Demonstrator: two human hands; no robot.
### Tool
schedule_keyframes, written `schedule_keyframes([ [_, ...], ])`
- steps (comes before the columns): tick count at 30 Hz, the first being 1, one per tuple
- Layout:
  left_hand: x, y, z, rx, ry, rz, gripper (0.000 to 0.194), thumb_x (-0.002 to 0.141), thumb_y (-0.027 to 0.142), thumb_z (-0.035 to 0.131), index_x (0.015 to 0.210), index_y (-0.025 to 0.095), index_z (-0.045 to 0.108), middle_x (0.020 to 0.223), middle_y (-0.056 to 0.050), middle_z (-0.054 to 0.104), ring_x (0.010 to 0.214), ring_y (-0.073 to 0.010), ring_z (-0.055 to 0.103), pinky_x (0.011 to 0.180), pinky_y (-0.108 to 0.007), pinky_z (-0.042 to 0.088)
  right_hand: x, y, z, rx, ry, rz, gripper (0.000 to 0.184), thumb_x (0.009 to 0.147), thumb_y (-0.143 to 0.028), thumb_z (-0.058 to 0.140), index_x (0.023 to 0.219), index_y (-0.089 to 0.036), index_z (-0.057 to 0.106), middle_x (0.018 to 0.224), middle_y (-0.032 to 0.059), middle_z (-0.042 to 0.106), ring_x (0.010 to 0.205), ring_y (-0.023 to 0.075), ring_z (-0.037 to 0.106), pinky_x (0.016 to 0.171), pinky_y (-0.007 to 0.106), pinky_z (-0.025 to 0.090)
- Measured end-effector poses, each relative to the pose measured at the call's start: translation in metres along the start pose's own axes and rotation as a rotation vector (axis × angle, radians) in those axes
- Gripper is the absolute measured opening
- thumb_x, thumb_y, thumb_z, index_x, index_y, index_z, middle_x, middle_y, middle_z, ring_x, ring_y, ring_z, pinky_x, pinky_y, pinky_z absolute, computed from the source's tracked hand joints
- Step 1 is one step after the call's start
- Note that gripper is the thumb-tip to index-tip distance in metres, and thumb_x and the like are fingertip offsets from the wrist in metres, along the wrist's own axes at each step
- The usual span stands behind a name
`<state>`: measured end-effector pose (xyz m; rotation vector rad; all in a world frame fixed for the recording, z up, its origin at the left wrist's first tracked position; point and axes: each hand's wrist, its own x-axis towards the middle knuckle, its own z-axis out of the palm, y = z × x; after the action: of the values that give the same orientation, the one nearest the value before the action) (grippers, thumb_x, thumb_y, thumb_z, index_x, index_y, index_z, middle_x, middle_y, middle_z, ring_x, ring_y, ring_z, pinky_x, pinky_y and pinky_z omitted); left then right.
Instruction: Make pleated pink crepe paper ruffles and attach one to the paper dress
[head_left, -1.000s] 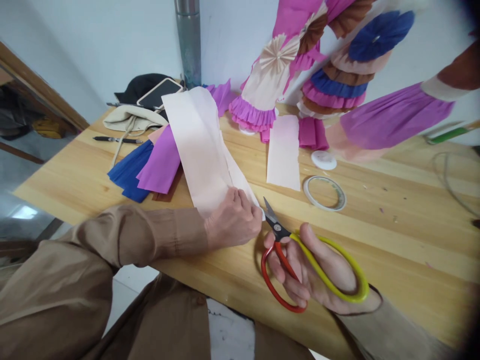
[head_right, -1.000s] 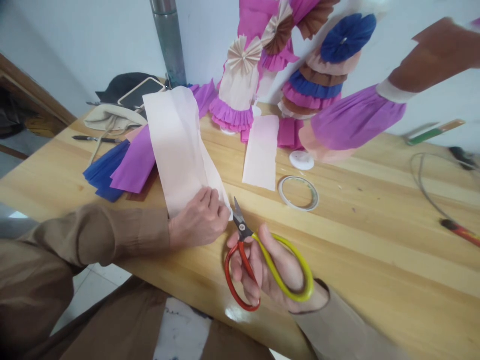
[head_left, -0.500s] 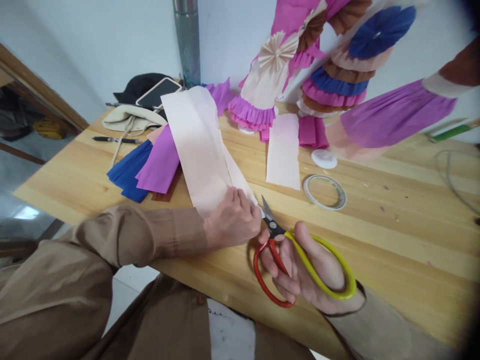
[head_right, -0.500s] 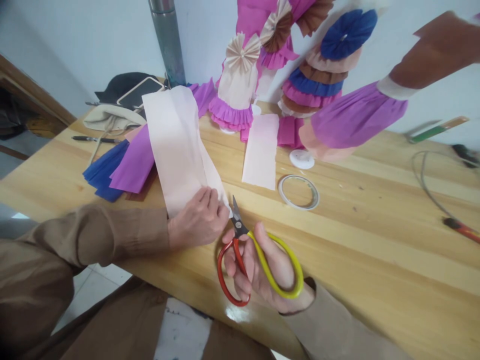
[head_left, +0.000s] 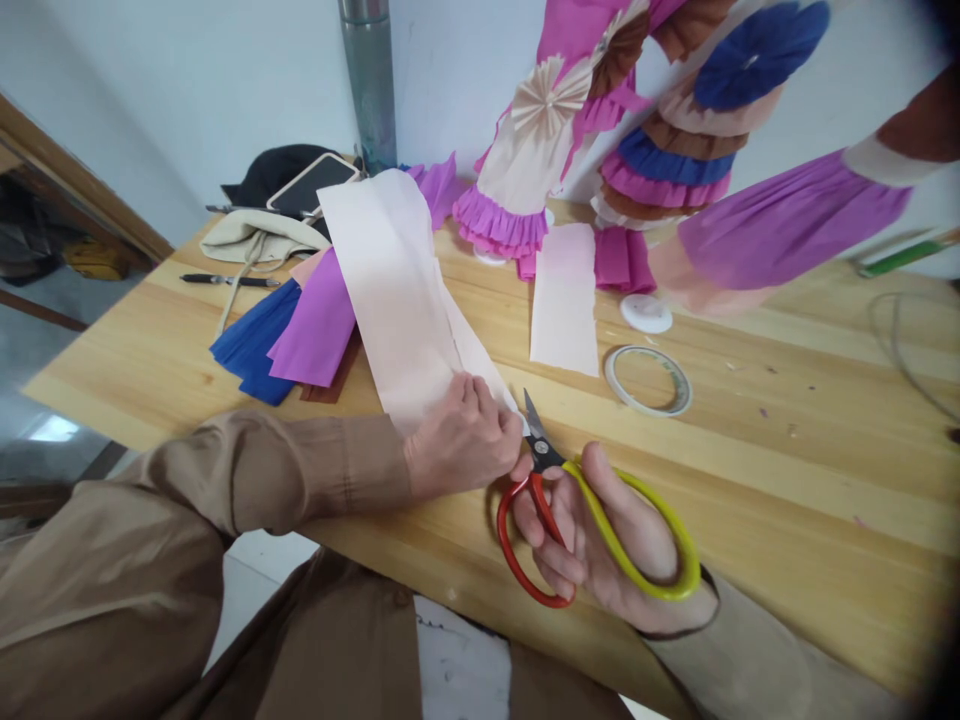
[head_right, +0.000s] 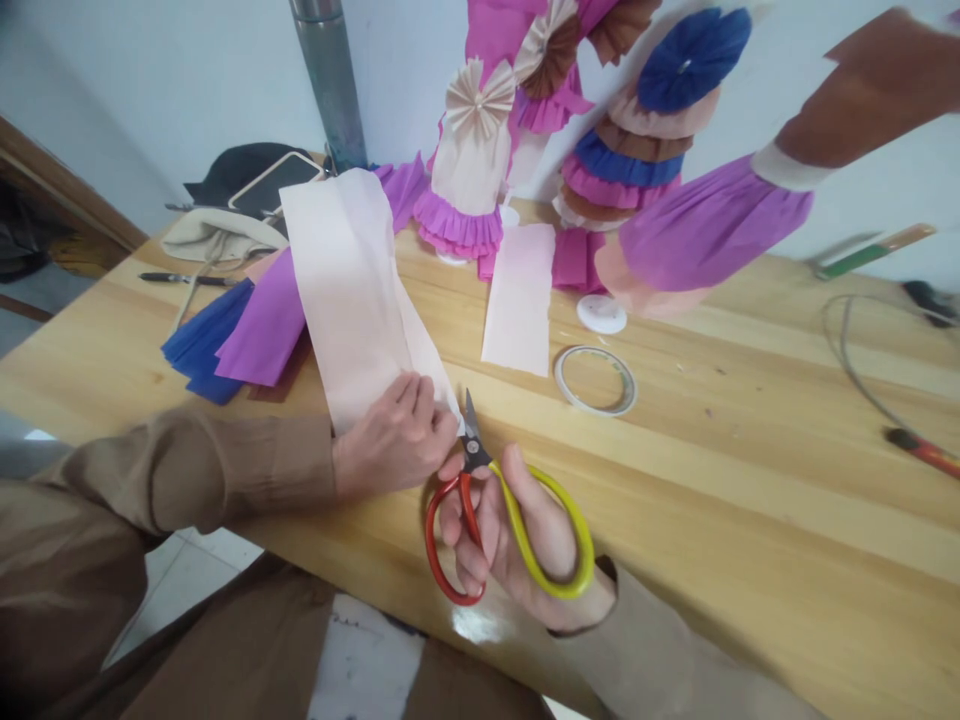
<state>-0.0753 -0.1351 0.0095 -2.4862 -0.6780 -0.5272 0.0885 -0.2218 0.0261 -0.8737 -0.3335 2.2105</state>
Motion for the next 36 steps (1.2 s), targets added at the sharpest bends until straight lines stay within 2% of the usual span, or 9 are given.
schedule_keyframes([
  [4,0.0,0.0,0.001,-0.009,0.032,-0.002,0.029,0.094,0.02,0.038,0.067,0.017,0.049,0.063,-0.014,0.063,0.061,-0.0247,0.06,0.064,-0.038,0.046,0.001,-0.002,-0.002,-0.024,0.0,0.007,0.06,0.082,-0.075,0.059,0.087,-0.015,0.069,0.067,0.0038,0.067,0.038,0.0054,0.043,0.042,0.022,0.045],
  [9,-0.001,0.001,0.001,-0.029,-0.065,0.002,0.022,0.091,0.012,0.04,0.074,0.015,0.052,0.07,-0.016,0.067,0.069,-0.0268,0.064,0.069,-0.041,0.047,0.001,-0.005,-0.001,-0.019,-0.005,0.008,0.057,0.08,-0.073,0.063,0.094,-0.018,0.067,0.058,-0.0028,0.06,0.032,0.0022,0.03,0.036,0.018,0.039],
  [15,-0.002,-0.001,-0.002,-0.111,-0.179,0.018,0.018,0.09,0.009,0.042,0.079,0.013,0.055,0.073,-0.017,0.069,0.073,-0.027,0.066,0.073,-0.042,0.049,-0.005,-0.006,0.002,-0.095,0.175,0.046,0.062,0.071,-0.078,0.068,0.088,-0.019,0.062,0.048,-0.0072,0.053,0.027,-0.0007,0.019,0.028,0.013,0.03],
  [19,-0.002,-0.001,0.0,-0.09,-0.144,0.03,0.02,0.089,0.008,0.041,0.074,0.015,0.051,0.069,-0.016,0.067,0.067,-0.0263,0.064,0.069,-0.041,0.048,-0.007,-0.007,0.0,-0.164,0.242,0.034,0.067,0.067,-0.08,0.069,0.093,-0.019,0.063,0.045,-0.008,0.05,0.026,-0.0013,0.016,0.025,0.012,0.027],
  [23,-0.002,-0.001,0.001,-0.11,-0.169,0.024,0.021,0.089,0.007,0.041,0.073,0.016,0.05,0.069,-0.016,0.066,0.066,-0.0255,0.063,0.067,-0.041,0.047,-0.004,-0.009,-0.005,-0.146,0.177,0.036,0.064,0.071,-0.079,0.067,0.093,-0.019,0.063,0.048,-0.0059,0.055,0.026,-0.0012,0.018,0.027,0.012,0.029],
  [27,-0.001,-0.002,0.0,-0.135,-0.179,0.018,0.02,0.09,0.008,0.041,0.075,0.015,0.051,0.068,-0.015,0.065,0.068,-0.0259,0.062,0.068,-0.042,0.046,-0.002,-0.013,-0.007,-0.063,0.068,0.094,0.063,0.071,-0.077,0.07,0.093,-0.019,0.064,0.056,0.0,0.065,0.028,0.0006,0.027,0.03,0.015,0.034],
  [32,-0.003,-0.002,0.0,-0.13,-0.154,0.017,0.02,0.09,0.007,0.041,0.075,0.015,0.052,0.069,-0.015,0.066,0.067,-0.0249,0.062,0.067,-0.041,0.046,-0.002,-0.017,-0.01,-0.05,0.033,0.124,0.058,0.078,-0.074,0.065,0.093,-0.017,0.065,0.061,0.0027,0.068,0.032,0.0031,0.035,0.034,0.017,0.037],
  [36,-0.004,-0.001,0.001,-0.1,-0.072,0.015,0.028,0.098,0.022,0.04,0.073,0.016,0.051,0.068,-0.016,0.065,0.065,-0.0253,0.062,0.065,-0.04,0.046,0.003,-0.019,-0.013,-0.082,0.012,0.134,0.06,0.079,-0.075,0.063,0.094,-0.017,0.066,0.063,0.0022,0.069,0.032,0.0039,0.038,0.036,0.018,0.039],
])
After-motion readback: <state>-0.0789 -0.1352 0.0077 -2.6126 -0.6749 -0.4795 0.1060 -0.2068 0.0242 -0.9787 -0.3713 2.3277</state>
